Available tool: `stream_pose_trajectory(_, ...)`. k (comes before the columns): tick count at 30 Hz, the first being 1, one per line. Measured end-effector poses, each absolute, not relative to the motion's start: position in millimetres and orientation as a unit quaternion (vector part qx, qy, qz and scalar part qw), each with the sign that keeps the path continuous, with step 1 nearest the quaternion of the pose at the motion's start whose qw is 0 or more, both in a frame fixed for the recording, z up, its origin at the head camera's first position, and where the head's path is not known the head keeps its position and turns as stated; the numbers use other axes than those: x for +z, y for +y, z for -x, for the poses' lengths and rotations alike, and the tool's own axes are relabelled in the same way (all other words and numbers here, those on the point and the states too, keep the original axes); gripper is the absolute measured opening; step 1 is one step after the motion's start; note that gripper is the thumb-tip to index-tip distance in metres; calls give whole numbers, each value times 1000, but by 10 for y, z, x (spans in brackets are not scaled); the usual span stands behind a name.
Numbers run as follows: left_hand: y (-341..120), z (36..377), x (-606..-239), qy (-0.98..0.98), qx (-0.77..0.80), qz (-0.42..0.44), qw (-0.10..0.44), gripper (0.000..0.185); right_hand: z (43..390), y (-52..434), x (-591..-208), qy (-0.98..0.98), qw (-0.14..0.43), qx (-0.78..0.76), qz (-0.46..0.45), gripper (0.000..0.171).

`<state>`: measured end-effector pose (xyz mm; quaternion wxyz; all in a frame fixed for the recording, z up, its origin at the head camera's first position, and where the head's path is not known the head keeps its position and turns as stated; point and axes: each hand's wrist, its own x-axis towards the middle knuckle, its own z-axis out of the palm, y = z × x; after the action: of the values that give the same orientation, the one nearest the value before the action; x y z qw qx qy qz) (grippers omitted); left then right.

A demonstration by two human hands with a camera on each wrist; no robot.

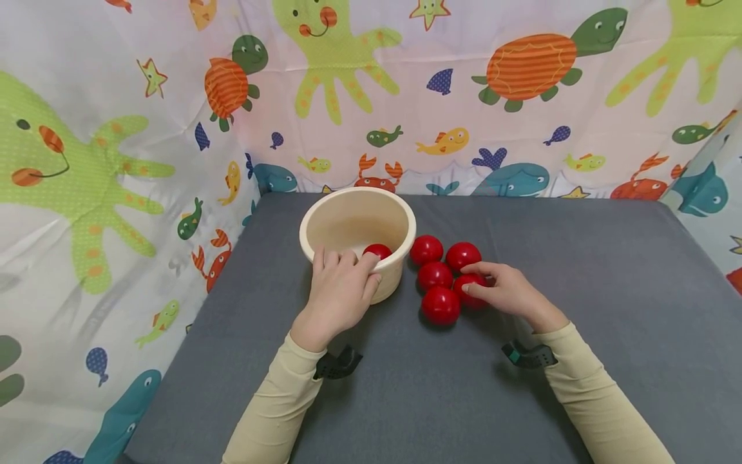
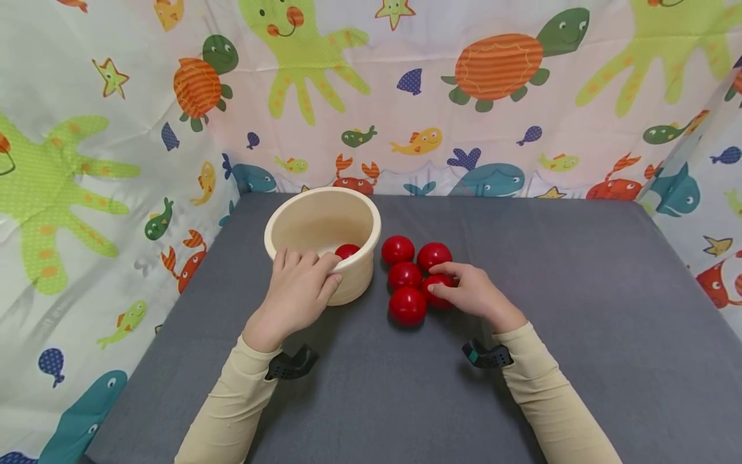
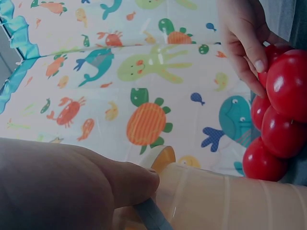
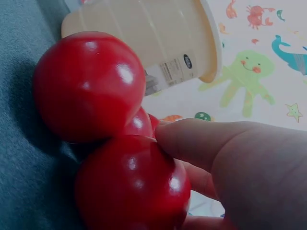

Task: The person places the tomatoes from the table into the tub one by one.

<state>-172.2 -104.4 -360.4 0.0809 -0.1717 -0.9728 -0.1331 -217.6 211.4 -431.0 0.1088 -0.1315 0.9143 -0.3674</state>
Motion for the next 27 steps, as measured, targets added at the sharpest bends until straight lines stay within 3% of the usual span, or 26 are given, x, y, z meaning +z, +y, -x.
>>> stream_pose_trajectory(27, -1059, 1714, -3613, -971, -129, 178, 89, 26, 2181, 2133, -4344, 901, 111, -396, 135, 50)
